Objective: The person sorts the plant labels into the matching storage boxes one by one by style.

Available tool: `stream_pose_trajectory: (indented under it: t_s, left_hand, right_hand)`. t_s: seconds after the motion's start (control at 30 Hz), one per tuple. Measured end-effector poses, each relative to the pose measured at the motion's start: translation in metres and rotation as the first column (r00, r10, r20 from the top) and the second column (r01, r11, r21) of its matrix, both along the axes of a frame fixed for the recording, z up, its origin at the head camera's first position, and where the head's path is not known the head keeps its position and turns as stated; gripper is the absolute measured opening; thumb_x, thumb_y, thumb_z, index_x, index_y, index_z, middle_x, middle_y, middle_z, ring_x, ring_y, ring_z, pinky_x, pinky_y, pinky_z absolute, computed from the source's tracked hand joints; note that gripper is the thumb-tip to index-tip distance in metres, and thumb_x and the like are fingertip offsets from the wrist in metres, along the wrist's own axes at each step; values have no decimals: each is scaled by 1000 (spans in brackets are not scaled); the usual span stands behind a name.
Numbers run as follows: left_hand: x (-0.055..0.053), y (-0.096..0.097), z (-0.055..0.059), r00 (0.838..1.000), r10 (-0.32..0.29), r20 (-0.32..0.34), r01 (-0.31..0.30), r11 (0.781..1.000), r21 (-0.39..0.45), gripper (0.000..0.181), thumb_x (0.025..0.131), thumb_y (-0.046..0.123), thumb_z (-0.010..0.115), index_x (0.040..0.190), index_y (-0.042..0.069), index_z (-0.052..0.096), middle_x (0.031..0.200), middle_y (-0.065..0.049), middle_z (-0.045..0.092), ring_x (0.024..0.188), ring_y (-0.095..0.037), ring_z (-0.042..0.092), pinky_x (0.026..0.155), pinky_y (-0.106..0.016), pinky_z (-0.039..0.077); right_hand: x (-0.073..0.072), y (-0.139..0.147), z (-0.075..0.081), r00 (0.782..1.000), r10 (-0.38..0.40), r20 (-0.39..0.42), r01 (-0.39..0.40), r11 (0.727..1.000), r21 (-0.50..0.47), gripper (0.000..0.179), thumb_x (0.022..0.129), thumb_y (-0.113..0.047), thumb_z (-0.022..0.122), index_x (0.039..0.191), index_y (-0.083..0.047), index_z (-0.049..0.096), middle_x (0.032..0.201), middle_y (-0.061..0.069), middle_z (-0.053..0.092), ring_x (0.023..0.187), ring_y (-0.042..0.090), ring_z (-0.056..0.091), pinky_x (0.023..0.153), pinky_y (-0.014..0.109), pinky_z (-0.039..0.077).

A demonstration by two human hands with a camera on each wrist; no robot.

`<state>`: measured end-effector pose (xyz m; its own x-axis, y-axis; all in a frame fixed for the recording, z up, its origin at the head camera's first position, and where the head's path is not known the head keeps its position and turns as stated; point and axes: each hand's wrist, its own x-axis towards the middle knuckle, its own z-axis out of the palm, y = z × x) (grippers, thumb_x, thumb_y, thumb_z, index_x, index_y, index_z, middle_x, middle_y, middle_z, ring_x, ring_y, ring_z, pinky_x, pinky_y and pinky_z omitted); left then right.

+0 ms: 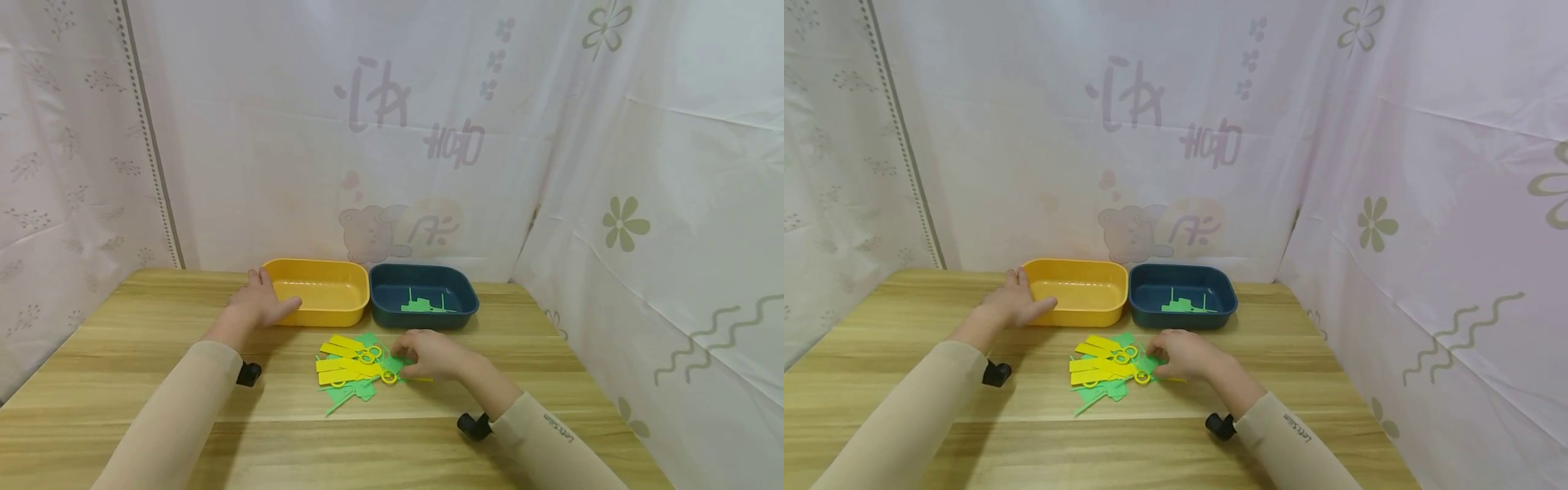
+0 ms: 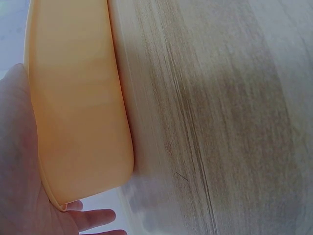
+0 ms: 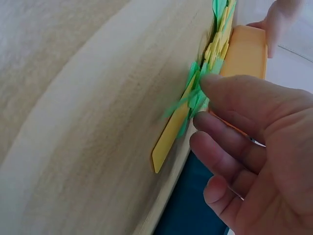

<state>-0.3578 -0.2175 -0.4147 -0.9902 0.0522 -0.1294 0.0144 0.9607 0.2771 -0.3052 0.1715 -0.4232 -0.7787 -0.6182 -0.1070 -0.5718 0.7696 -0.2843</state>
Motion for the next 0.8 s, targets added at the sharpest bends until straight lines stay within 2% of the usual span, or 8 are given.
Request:
stream_pose_trajectory:
  t_s: [0.2, 0.33, 0.57, 0.8]
  left_hand:
    - [-4, -1, -3, 1000, 1, 14, -1, 1000, 1, 123, 104, 76, 39, 165, -19, -10, 174, -46, -7, 138, -70, 50, 118, -75, 41]
    - [-3, -1, -2, 1000, -5, 12, 5, 1000, -1, 123, 104, 76, 39, 165, -20, -10, 174, -47, -6, 137, -70, 51, 117, -75, 42]
    - [1, 0, 1, 1000, -6, 5, 6, 1000, 3, 123, 104, 76, 38, 166, -20, -9, 174, -46, -6, 136, -69, 52, 117, -74, 42]
    - [1, 0, 1, 1000, -5, 4, 5, 1000, -1, 122, 105, 75, 38, 166, -19, -8, 174, -47, -5, 135, -69, 53, 117, -75, 43]
  right_hand:
    - [-1, 0, -1, 1000, 18, 0, -18, 1000, 0, 19, 98, -21, 81, 117, -18, 80, 118, -5, 77, 97, 17, 68, 91, 34, 58]
    - [-1, -1, 0, 1000, 20, -19, -20, 1000, 6, 15, 99, -20, 79, 114, -19, 80, 115, -6, 79, 95, 16, 69, 89, 34, 58]
    - [4, -3, 6, 997, -39, -69, 39, 999, 11, 17, 100, -19, 73, 115, -19, 81, 110, -7, 81, 98, 11, 72, 94, 38, 62]
    - [3, -3, 9, 981, -66, -182, 65, 998, -11, 13, 101, -21, 75, 112, -17, 81, 100, -7, 80, 85, 9, 66, 78, 31, 58]
